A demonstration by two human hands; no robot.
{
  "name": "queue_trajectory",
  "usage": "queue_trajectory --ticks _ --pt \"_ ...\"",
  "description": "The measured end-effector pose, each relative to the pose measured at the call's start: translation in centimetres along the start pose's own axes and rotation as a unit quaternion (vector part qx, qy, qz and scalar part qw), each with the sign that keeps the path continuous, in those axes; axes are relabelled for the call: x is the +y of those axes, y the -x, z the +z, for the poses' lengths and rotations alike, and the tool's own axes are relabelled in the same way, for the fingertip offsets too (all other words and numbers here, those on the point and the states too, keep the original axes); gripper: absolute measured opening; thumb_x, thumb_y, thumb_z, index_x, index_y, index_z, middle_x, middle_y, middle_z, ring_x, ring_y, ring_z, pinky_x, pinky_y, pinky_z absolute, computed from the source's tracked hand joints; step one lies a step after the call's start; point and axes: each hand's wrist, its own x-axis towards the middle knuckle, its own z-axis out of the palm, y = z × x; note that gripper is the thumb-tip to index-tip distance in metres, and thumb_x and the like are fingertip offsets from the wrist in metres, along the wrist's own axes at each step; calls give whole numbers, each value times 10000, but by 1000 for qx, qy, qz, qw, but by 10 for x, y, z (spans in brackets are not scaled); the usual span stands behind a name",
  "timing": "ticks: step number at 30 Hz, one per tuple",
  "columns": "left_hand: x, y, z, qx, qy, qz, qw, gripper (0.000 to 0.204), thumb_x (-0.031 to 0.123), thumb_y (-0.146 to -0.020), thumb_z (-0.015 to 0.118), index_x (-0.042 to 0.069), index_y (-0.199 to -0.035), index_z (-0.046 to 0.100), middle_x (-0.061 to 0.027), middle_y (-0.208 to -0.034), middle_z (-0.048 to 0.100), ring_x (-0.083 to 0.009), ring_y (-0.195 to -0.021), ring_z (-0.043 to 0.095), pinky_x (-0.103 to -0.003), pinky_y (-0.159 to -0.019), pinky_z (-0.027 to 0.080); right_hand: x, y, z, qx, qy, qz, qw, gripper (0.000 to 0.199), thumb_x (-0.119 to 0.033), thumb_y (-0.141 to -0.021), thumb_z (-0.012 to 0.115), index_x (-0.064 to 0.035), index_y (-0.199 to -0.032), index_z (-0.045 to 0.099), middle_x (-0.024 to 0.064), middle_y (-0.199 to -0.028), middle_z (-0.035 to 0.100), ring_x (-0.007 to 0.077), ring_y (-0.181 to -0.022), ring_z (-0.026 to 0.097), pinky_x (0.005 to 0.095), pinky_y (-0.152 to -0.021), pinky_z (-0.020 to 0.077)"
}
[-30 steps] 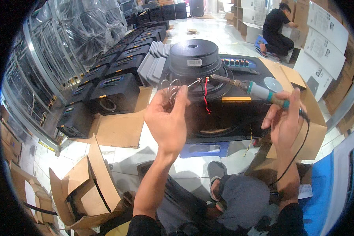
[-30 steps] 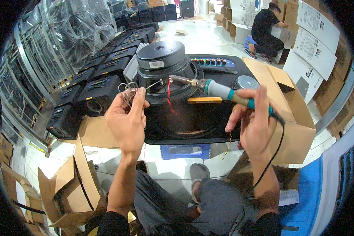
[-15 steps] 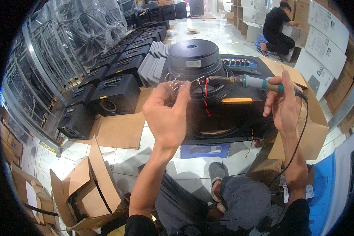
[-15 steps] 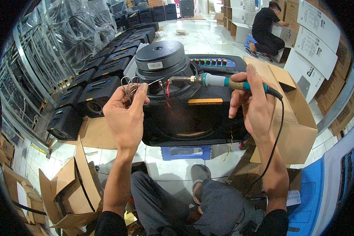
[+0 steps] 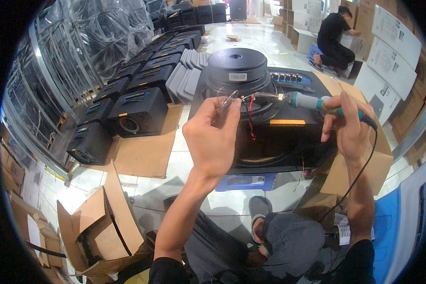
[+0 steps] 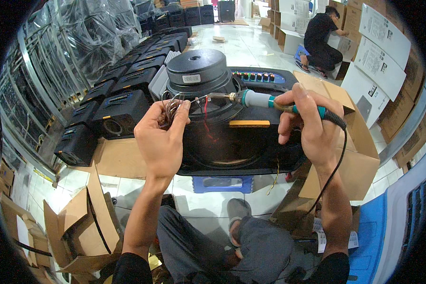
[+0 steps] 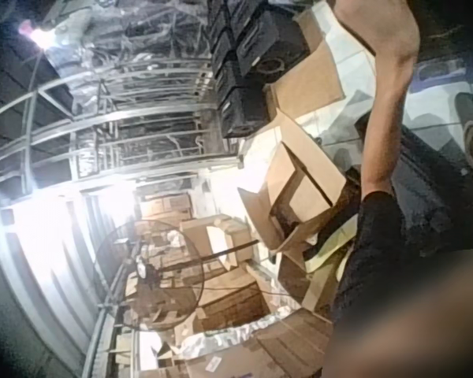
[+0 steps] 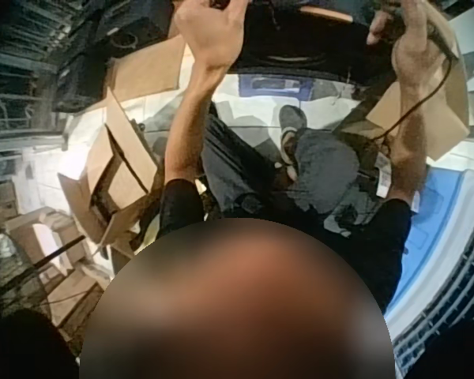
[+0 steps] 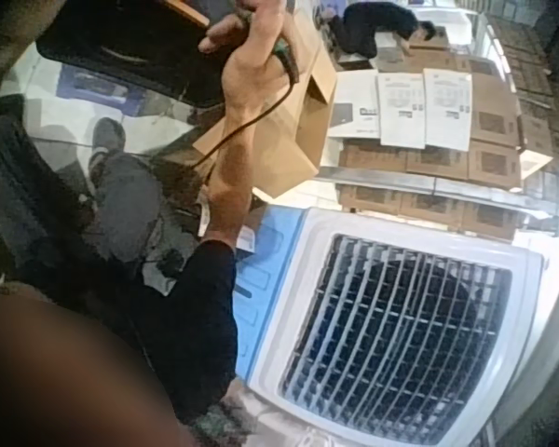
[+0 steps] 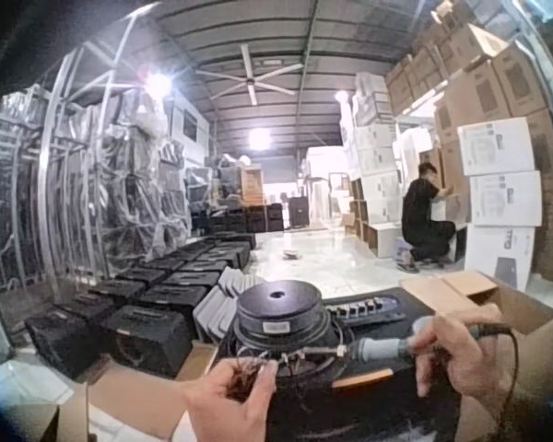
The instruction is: The person assembles a speaker by connecting wires to a small circular component, soldering the connections, and securing the component inside the speaker enclosure with a power drill. The person also handles the speaker enclosure and wires during the process.
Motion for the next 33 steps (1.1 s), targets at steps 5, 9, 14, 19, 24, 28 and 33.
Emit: queue_trajectory --ticks 5,9,14,19,24,28,33 --pt "-1 3 1 -1 -5 10 1000 151 108 -920 751 -38 -937 716 -132 -770 743 -133 -652 675 -291 -619 511 -4 2 2 -2 34 -27 999 510 -377 -1054 549 86 -895 692 152 -735 600 195 -493 613 302 -391 497" --pt "-3 2 1 -6 -19 25 999 155 111 -949 742 -39 -936 703 -48 -753 691 -65 -670 607 -226 -599 458 -4 2 2 0 34 -12 999 522 -394 -1050 552 83 -899 699 153 -738 605 190 -495 621 298 -394 503" --pt "-7 1 5 -7 -28 28 999 160 106 -925 744 -48 -941 706 -170 -807 752 -189 -700 732 -313 -652 541 -4 2 1 -8 31 -22 999 525 -399 -1049 553 83 -905 702 159 -749 612 187 -497 627 296 -393 507" --pt "-7 2 10 -8 -8 24 1000 169 117 -925 748 -46 -943 706 -182 -817 749 -211 -708 740 -320 -662 545 -5 3 1 -9 34 -30 999 532 -401 -1047 559 91 -901 701 157 -747 617 189 -500 628 296 -394 509" --pt "-7 1 10 -1 -14 23 1000 179 124 -927 750 -49 -946 708 -162 -798 744 -173 -694 714 -305 -657 534 -5 2 1 -3 43 -24 999 521 -379 -1060 543 93 -906 703 158 -739 616 189 -499 624 297 -398 510" --pt "-5 6 4 56 9 -10 998 188 136 -934 750 -47 -960 716 -102 -766 729 -110 -678 656 -274 -647 512 -5 2 1 -23 47 -42 998 510 -367 -1067 533 88 -915 707 152 -717 612 185 -500 621 293 -409 511" --pt "-3 19 -9 75 34 -45 996 133 102 -975 723 -27 -962 695 1 -766 664 -27 -684 569 -186 -614 428 -10 5 0 -34 78 -44 995 492 -360 -1062 531 71 -947 740 115 -603 635 158 -495 607 278 -487 490"
